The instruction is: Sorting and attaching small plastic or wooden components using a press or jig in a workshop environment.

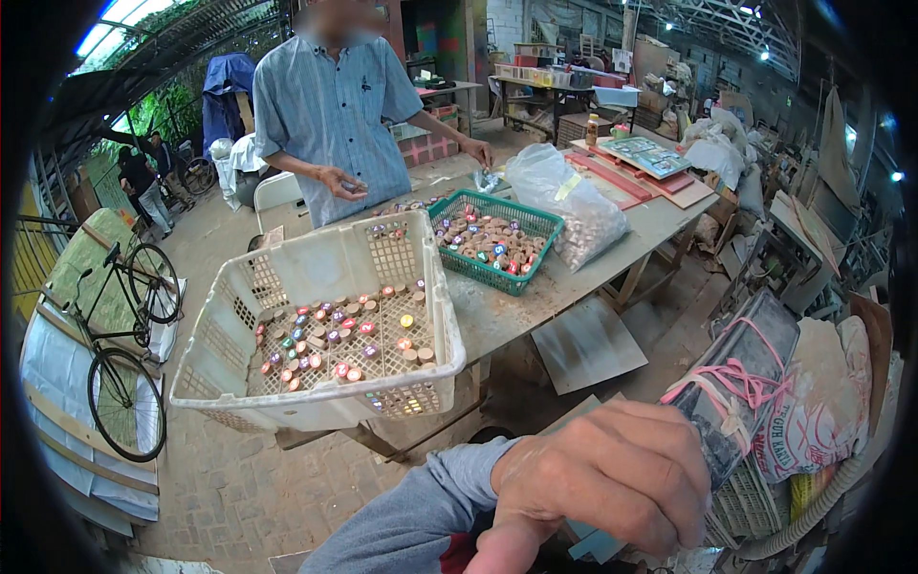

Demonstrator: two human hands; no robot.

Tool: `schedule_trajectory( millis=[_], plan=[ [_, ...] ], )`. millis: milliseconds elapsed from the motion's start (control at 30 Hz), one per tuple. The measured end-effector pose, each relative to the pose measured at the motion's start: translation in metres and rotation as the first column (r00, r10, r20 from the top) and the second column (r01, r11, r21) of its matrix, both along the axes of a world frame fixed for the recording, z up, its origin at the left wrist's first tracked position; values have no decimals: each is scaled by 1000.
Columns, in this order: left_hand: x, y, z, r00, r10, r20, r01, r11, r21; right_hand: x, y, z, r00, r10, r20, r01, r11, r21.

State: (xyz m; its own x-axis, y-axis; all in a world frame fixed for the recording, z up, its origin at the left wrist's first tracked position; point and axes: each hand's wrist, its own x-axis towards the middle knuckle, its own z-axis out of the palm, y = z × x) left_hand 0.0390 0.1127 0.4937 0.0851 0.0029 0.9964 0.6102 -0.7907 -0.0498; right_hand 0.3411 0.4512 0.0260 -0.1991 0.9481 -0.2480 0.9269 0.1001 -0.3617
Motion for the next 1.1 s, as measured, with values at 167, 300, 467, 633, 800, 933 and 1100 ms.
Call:
schedule_trajectory(
  millis=[167,300,467,633,800,933,1100],
  plan=[
    [-2,-11,9,1000,-5,-8,5,999,-43,-5,10,-19,998,-21,64,24,999,-49],
    [18,-17,24,998,-39,46,41,998,-49,-1,10,-28,996,-51,68,54,998,-37],
    [54,-22,45,983,-141,120,92,934,344,-5,6,-14,996,-83,15,84,996,-32],
    [65,-75,27,987,107,-118,-109,994,-17,-14,-1,8,991,-125,-56,123,992,-37],
    [61,-149,5,784,612,-108,-604,709,-365,-10,-12,21,970,-234,-67,231,972,-51],
    [85,-233,24,440,811,-387,-812,175,-556,-9,-12,21,982,-177,-64,176,984,-32],
    [43,-300,70,246,845,-474,-754,-141,-642,-14,-15,19,989,-128,-69,126,991,-33]
  ],
)
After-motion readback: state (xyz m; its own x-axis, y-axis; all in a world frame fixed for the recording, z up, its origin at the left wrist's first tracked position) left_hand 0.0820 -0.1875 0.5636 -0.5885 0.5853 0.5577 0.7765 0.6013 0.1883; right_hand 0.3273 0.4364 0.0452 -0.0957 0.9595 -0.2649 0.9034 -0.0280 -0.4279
